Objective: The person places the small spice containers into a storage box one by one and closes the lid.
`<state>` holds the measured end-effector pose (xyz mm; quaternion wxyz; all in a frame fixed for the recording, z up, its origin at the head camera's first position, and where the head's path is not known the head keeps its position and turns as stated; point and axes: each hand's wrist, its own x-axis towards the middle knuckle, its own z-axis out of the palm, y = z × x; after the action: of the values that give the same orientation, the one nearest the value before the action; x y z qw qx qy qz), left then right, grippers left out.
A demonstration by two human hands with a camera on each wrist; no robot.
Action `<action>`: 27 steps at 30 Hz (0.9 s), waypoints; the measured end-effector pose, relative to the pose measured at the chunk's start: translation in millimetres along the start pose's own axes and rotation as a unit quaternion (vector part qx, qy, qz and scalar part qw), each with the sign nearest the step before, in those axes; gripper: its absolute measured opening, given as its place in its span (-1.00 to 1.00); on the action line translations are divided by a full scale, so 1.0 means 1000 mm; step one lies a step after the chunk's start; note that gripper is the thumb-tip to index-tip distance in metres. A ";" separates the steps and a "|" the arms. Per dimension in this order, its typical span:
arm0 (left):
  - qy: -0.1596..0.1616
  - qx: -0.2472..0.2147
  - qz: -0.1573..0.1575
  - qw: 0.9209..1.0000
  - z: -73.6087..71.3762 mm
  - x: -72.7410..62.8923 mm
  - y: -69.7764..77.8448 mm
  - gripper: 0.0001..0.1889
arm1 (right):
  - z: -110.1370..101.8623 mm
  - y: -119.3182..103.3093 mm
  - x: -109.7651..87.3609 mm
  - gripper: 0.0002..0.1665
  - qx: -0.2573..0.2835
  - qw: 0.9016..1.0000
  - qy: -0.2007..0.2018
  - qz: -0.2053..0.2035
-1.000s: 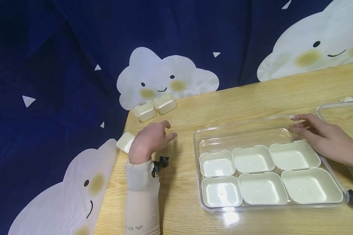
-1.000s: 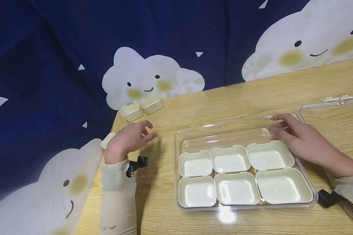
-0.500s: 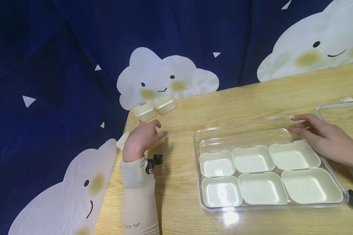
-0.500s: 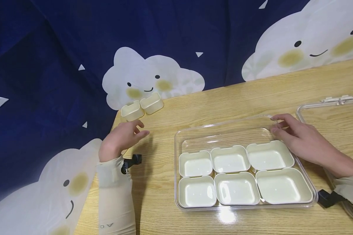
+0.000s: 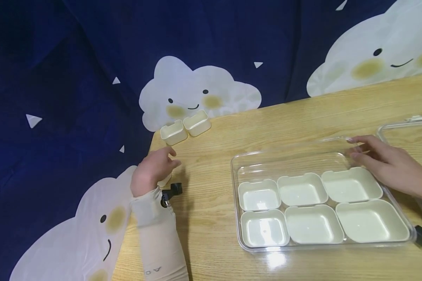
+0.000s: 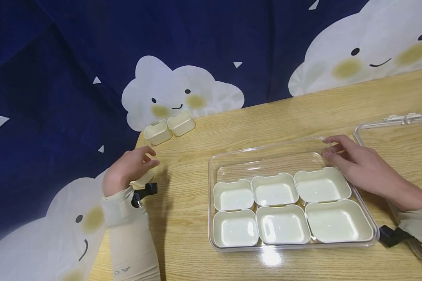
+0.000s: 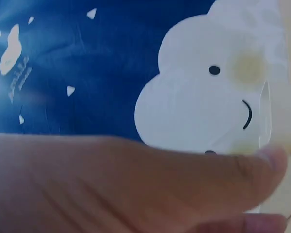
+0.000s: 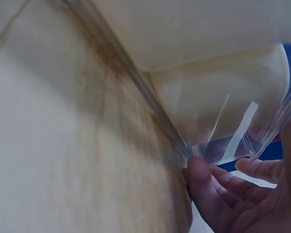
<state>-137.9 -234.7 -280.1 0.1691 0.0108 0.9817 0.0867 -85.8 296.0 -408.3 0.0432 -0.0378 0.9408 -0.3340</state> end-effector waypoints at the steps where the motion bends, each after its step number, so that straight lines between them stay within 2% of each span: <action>1: 0.000 0.000 -0.005 1.000 -0.001 -0.001 -0.003 -0.56 | 0.000 0.000 0.000 -0.38 -0.001 1.000 0.001 -0.001; 9: -0.030 -0.024 -0.050 0.998 -0.005 -0.001 -0.020 -0.55 | 0.000 0.000 0.001 -0.38 0.002 1.000 0.002 0.000; 16: -0.024 -0.015 -0.056 0.998 -0.003 0.002 -0.031 -0.51 | -0.002 -0.001 0.001 -0.38 0.003 1.000 0.002 -0.001; 21: -0.038 -0.007 -0.071 0.997 -0.002 0.003 -0.036 -0.52 | -0.001 0.000 0.000 -0.39 0.010 1.000 0.007 0.000; 22: -0.041 -0.008 -0.073 0.996 -0.002 0.003 -0.037 -0.53 | -0.001 0.000 0.000 -0.38 0.010 1.000 0.007 0.001; 25: -0.048 -0.009 -0.068 0.996 0.000 0.005 -0.041 -0.75 | 0.000 0.000 0.000 -0.38 0.007 1.000 0.006 0.002; 27: -0.050 -0.010 -0.061 0.997 0.001 0.006 -0.044 -0.77 | 0.000 -0.001 0.000 -0.37 0.005 1.000 0.005 0.002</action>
<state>-143.3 -277.3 -290.7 0.2229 -0.0468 0.9700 0.0851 -85.7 295.4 -407.5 0.0389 -0.0341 0.9395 -0.3387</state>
